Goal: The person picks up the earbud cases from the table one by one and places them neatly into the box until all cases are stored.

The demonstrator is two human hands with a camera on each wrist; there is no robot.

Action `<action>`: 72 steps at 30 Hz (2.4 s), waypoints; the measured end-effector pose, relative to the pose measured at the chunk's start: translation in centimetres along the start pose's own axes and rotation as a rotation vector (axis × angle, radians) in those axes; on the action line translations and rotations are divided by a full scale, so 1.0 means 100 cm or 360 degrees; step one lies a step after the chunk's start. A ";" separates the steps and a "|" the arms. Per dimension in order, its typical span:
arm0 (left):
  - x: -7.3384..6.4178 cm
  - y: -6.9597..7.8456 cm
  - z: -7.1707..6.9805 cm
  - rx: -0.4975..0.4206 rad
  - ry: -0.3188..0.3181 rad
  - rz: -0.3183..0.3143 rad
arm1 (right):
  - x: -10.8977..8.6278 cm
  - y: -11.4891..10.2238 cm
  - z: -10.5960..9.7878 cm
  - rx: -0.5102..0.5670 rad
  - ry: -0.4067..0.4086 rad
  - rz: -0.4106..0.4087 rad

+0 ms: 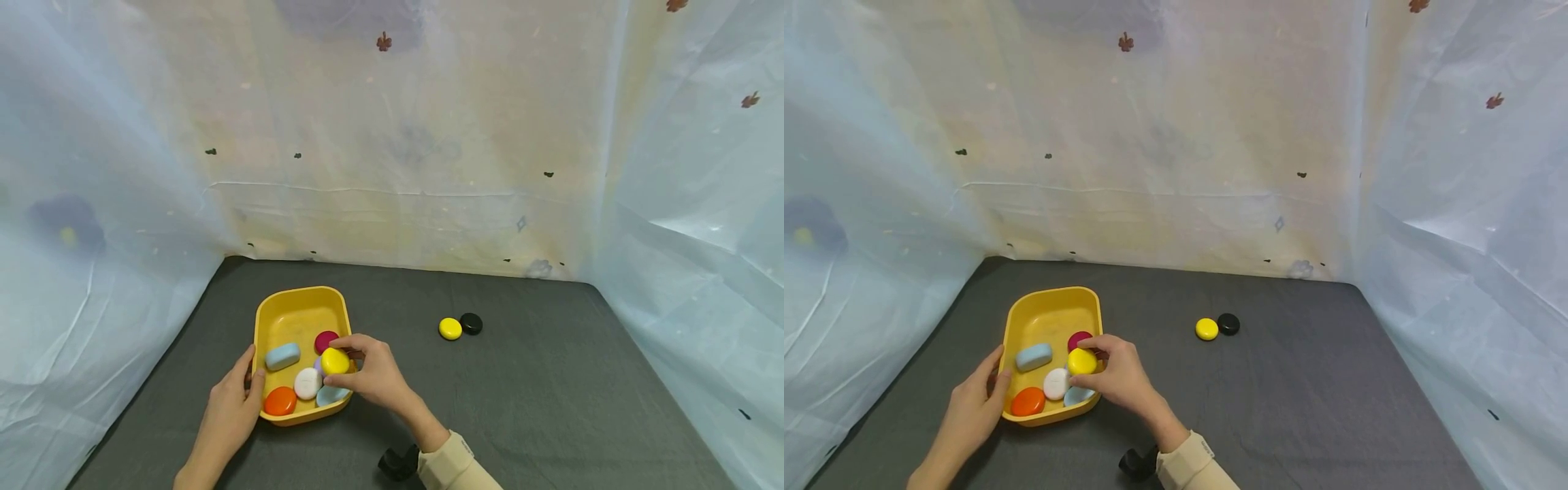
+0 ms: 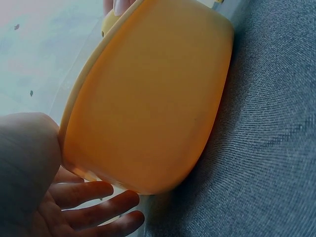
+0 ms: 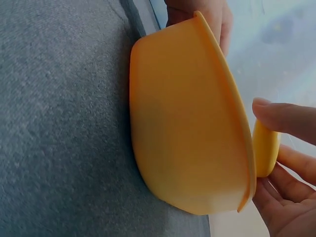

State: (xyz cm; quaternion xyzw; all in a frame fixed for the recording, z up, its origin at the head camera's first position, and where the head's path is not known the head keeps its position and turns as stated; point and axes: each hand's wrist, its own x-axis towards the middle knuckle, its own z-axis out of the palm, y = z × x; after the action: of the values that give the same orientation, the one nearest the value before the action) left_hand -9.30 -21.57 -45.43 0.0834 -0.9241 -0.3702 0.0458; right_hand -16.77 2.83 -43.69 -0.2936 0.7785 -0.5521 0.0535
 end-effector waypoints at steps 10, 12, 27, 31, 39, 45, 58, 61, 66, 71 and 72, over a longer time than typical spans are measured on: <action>0.000 0.000 0.001 0.0016 0.0051 0.0023 | 0.001 -0.004 0.002 -0.0145 -0.0080 -0.0037; 0.000 0.000 0.001 0.0017 0.0049 0.0021 | 0.001 -0.004 0.002 -0.0154 -0.0075 -0.0033; -0.002 -0.002 0.002 -0.0017 0.0040 0.0034 | 0.000 -0.002 0.005 -0.0189 -0.0070 -0.0030; -0.001 -0.002 0.002 -0.0016 0.0056 0.0043 | 0.001 -0.003 0.005 -0.0201 -0.0071 -0.0039; -0.001 -0.002 0.002 0.0004 0.0078 0.0046 | 0.001 -0.004 0.006 -0.0190 -0.0084 -0.0036; -0.001 -0.001 0.003 0.0009 0.0082 0.0055 | 0.001 -0.004 0.006 -0.0170 -0.0067 -0.0045; -0.001 0.000 0.002 0.0010 0.0085 0.0046 | -0.001 -0.004 0.006 -0.0091 -0.0072 -0.0107; -0.001 -0.001 0.001 0.0015 0.0090 0.0052 | -0.002 -0.004 0.005 -0.0031 -0.0051 -0.0118; 0.000 -0.002 0.001 0.0019 0.0089 0.0043 | -0.005 -0.003 0.004 0.0066 -0.0006 -0.0142; -0.001 -0.001 0.002 0.0014 0.0071 0.0036 | -0.009 -0.003 -0.006 0.0096 0.0105 -0.0150; -0.001 -0.001 0.002 0.0012 0.0068 0.0038 | -0.010 -0.002 -0.009 0.0088 0.0138 -0.0147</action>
State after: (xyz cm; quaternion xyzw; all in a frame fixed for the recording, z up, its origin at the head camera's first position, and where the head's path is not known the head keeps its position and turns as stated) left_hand -9.24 -21.48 -45.63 0.0804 -0.9252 -0.3642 0.0698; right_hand -16.22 4.03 -43.38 -0.3035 0.7501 -0.5875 0.0024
